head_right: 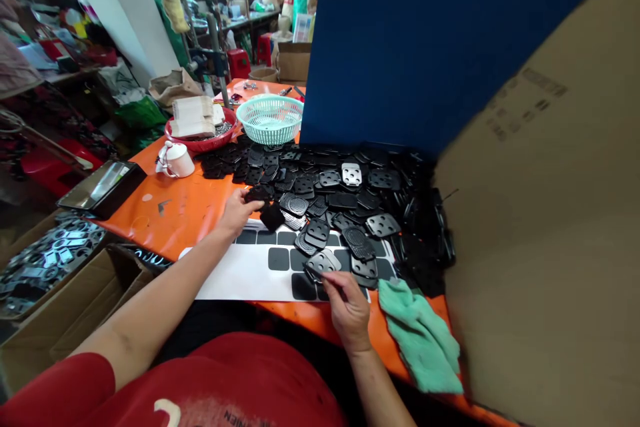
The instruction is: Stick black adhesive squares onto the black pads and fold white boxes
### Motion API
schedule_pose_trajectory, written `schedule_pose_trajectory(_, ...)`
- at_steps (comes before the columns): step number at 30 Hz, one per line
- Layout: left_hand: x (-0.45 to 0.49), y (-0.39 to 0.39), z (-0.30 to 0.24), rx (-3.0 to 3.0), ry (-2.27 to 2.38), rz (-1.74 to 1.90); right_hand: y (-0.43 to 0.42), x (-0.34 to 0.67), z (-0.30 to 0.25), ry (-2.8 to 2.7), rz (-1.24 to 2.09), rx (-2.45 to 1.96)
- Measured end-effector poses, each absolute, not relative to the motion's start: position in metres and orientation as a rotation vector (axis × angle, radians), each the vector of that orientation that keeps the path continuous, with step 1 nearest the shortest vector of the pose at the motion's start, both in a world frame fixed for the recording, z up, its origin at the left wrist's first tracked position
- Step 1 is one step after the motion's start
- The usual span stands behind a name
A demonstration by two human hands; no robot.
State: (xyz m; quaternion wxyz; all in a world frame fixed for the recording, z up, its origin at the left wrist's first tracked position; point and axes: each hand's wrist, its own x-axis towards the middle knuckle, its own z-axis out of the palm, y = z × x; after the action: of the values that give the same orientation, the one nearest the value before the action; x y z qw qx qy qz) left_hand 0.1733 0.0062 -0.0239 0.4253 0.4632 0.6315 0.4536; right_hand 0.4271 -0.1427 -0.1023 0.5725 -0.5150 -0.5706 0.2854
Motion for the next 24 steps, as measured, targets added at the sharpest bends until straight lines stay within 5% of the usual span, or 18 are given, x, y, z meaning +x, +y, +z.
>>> schedule_pose_trajectory(7, 0.164, -0.047, 0.023, 0.859, 0.971, 1.084, -0.144, 0.439, -0.083, -0.93, 0.773, -1.211)
schedule_pose_trajectory(15, 0.211, -0.142, -0.047, 0.519, 0.954, 0.752, -0.177, 0.408, -0.043, -0.551, 1.415, -1.337)
schedule_pose_trajectory(24, 0.212, -0.151, -0.068, 0.541, 0.906, 0.679, -0.184, 0.394, -0.062, -0.588, 1.484, -1.501)
